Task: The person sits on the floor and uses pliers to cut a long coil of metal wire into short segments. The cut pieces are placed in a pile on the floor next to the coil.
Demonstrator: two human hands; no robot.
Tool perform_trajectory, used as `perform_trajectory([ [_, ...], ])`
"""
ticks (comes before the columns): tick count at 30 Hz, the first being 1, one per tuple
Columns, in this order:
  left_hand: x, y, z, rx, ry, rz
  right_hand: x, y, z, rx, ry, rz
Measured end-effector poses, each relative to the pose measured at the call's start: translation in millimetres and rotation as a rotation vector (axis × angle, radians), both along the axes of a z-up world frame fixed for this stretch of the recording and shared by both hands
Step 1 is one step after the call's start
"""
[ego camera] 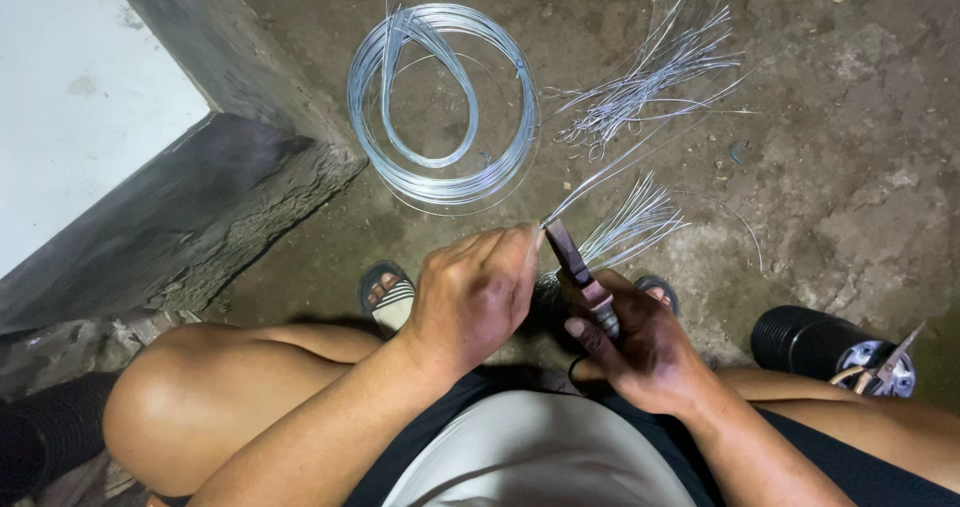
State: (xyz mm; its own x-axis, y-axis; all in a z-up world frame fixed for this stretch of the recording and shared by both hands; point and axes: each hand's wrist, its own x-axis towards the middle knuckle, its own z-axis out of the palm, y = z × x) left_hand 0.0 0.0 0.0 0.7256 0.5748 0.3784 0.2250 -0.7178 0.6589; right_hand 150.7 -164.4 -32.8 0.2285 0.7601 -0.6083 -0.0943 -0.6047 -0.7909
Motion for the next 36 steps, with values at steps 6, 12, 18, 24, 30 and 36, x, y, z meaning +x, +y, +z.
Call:
perform_trajectory([
  [6,1.3,-1.9,4.0,-0.041,-0.034,0.013,1.4,-7.1,-9.1,0.173,-0.101,0.084],
  [12,0.7,-4.5,4.8,-0.173,-0.013,0.045,-2.1,-7.3,-18.9,0.243,-0.102,0.025],
  [18,0.3,-5.0,2.7,-0.208,-0.067,0.056,2.9,-2.8,-7.9,0.188,-0.291,0.107],
  [24,-1.2,-2.6,1.0,-0.395,-0.090,0.007,0.6,-4.2,-11.2,0.396,-0.305,0.079],
  [30,0.1,-1.6,2.2,-0.474,-0.112,-0.012,3.1,-4.3,-5.4,0.163,-0.172,0.009],
  [36,-1.0,1.9,4.3,-0.566,-0.074,-0.049,5.7,-5.4,-1.5,0.219,-0.052,-0.019],
])
